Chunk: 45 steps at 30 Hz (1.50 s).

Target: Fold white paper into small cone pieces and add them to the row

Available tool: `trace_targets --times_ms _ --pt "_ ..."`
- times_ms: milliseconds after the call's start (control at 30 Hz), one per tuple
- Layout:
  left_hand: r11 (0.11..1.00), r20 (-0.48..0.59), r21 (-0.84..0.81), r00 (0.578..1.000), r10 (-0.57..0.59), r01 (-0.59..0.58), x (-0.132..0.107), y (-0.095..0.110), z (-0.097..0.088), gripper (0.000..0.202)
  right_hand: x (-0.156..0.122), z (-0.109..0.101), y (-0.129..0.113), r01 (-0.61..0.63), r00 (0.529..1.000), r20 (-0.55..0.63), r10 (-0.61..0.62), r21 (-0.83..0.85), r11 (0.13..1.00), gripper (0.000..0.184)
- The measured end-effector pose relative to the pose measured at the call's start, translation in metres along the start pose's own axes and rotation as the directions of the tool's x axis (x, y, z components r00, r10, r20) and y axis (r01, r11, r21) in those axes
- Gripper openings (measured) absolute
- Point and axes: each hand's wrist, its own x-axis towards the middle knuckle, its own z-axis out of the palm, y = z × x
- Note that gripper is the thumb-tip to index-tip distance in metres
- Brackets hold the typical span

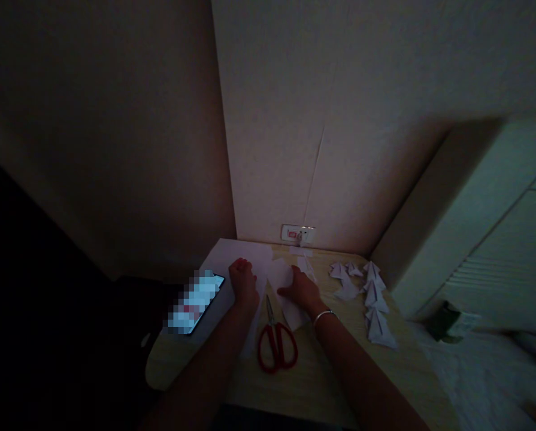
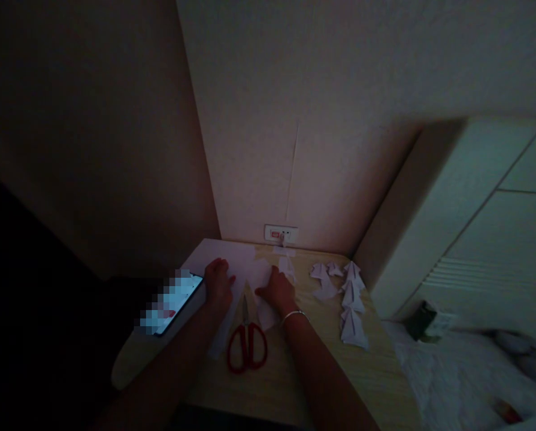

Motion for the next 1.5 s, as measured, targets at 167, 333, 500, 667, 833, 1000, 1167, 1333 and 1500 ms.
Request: trace_targets --times_ms 167,333,500,667,833,1000,1167,1333,1500 --pt "0.998 0.185 -0.029 0.982 -0.045 0.051 0.011 -0.006 0.004 0.036 0.003 0.000 0.017 0.014 1.000 -0.030 0.007 0.656 0.755 0.028" --pt "0.973 0.514 -0.136 0.853 -0.091 0.186 -0.001 -0.014 0.005 0.045 -0.015 -0.004 0.020 0.006 0.993 0.033 -0.114 0.945 0.326 0.029" --pt "0.967 0.631 -0.107 0.767 -0.116 0.233 -0.013 -0.009 0.002 0.042 -0.023 0.000 0.022 -0.106 0.945 0.183 -0.271 0.955 0.277 0.031" --pt "0.932 0.677 -0.021 0.692 -0.252 0.361 -0.020 -0.011 0.001 0.034 -0.018 0.008 0.025 0.059 0.984 -0.005 -0.176 0.952 0.300 0.042" --pt "0.820 0.682 -0.093 0.636 -0.361 0.565 -0.024 -0.007 0.005 0.028 -0.024 0.003 0.024 0.394 0.919 -0.307 -0.247 0.689 0.609 0.024" --pt "0.743 0.707 -0.050 0.549 -0.445 0.667 -0.026 -0.001 0.007 0.033 -0.032 -0.002 0.019 0.497 0.863 -0.370 -0.343 0.502 0.708 0.027" --pt "0.794 0.704 -0.054 0.586 -0.400 0.606 -0.030 -0.004 0.005 0.034 -0.029 0.004 0.018 0.321 0.947 -0.264 -0.184 0.750 0.578 0.033" --pt "0.769 0.696 -0.121 0.606 -0.385 0.627 -0.027 -0.003 0.006 0.032 -0.031 0.005 0.021 0.535 0.845 -0.326 -0.424 0.539 0.650 0.035" --pt "0.723 0.704 -0.172 0.597 -0.386 0.670 -0.022 -0.004 0.006 0.022 -0.035 0.000 0.024 0.676 0.737 -0.221 -0.639 0.221 0.703 0.045"
